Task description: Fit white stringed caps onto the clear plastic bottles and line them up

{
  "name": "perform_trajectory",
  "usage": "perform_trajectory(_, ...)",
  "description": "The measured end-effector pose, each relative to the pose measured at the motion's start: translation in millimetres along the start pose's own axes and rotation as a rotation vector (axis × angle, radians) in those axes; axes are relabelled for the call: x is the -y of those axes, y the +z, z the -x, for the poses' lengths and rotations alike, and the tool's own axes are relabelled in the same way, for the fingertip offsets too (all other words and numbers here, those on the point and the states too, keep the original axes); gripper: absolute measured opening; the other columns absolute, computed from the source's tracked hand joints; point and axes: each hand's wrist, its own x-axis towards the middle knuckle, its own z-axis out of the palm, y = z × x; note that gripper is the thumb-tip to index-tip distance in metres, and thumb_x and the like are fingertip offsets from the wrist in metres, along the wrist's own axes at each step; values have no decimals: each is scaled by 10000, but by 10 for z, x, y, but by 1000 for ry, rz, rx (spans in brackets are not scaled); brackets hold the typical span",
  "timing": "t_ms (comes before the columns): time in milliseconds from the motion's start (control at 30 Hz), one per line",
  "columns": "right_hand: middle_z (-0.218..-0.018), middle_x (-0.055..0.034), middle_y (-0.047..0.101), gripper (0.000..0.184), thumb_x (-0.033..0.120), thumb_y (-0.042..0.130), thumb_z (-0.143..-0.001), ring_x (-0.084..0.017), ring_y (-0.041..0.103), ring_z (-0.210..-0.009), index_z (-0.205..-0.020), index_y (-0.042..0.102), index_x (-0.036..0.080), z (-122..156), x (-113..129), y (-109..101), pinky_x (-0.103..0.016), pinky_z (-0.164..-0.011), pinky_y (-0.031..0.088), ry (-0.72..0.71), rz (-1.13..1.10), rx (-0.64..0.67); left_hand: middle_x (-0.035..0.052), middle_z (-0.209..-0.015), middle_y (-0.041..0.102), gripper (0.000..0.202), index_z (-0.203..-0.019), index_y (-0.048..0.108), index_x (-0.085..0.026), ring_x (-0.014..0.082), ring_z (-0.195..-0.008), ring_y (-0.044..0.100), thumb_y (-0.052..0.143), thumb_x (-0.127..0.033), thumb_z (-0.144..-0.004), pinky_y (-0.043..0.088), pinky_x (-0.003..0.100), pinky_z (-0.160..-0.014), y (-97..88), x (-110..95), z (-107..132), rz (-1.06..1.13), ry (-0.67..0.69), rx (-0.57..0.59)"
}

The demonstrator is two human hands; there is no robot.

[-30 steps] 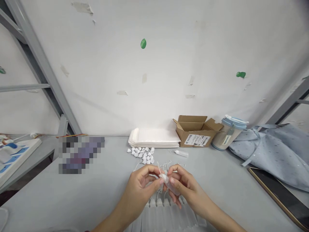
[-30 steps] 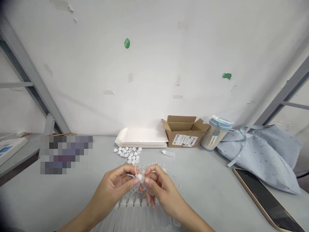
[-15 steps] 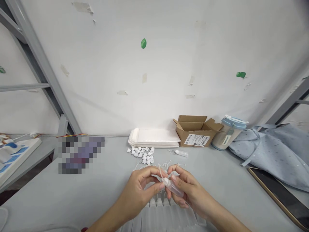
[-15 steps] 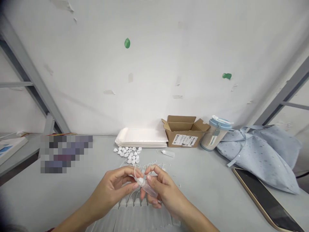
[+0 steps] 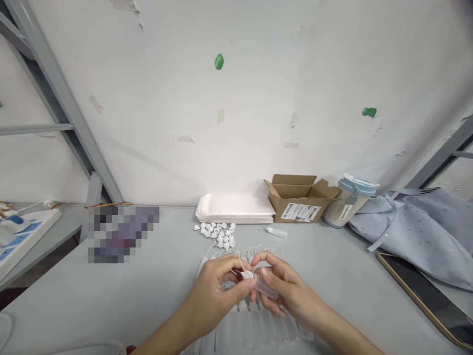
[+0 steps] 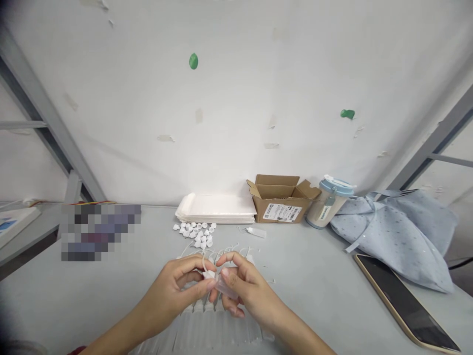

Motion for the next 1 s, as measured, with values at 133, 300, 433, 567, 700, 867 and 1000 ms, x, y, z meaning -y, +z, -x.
perform_trajectory(133, -773, -1, 586, 326, 427, 611, -800, -70, 521, -509, -981, 462, 201, 22, 45, 3, -165, -424, 385, -74, 169, -58, -4, -674, 604, 153, -820, 619, -160, 138, -656, 582, 605, -305, -773, 464, 232, -639, -45, -1, -44, 86, -93, -100)
perform_trajectory(300, -627, 13, 562, 278, 396, 556, -840, -122, 565, -584, -1004, 541, 171, 45, 59, -42, -220, -509, 448, -158, 492, -248, -10, -669, 581, 216, -795, 636, -153, 118, -623, 526, 642, -360, -734, 445, 216, -603, -79, 33, -83, 50, -122, -181)
perform_trajectory(433, -678, -14, 621, 294, 423, 498, -867, -106, 557, -497, -986, 557, 160, 45, 55, -44, -242, -506, 445, -170, 489, -219, -4, -707, 599, 189, -813, 638, -161, 122, -647, 541, 638, -339, -750, 443, 216, -613, -70, 52, -72, 49, -87, -130)
perform_trajectory(567, -685, -11, 627, 327, 467, 474, -868, -93, 546, -428, -958, 549, 161, 30, 54, -33, -222, -446, 395, -112, 373, -187, 20, -779, 627, 158, -780, 647, -155, 130, -666, 554, 652, -308, -739, 453, 222, -617, -85, 42, -71, 20, -47, -125)
perform_trajectory(700, -647, 1, 617, 341, 482, 491, -854, -90, 537, -400, -939, 546, 156, 13, 53, -41, -203, -405, 344, -64, 288, -151, 35, -812, 641, 142, -806, 667, -154, 139, -697, 560, 652, -279, -740, 461, 226, -632, -123, 34, -75, -12, -18, -101)
perform_trajectory(867, -663, 8, 604, 335, 477, 509, -844, -76, 518, -404, -916, 558, 153, 16, 96, -28, -209, -428, 379, -115, 272, -187, 27, -784, 627, 196, -842, 654, -155, 136, -691, 562, 614, -336, -779, 469, 228, -635, -136, 8, -74, 21, -48, -44)
perform_trajectory(1000, -639, 15, 589, 346, 487, 513, -837, -79, 508, -407, -906, 568, 152, 22, 124, -31, -217, -441, 393, -121, 314, -215, 8, -650, 586, 258, -753, 633, -136, 126, -616, 555, 551, -371, -818, 461, 226, -602, -127, -31, -80, -14, -103, -16)
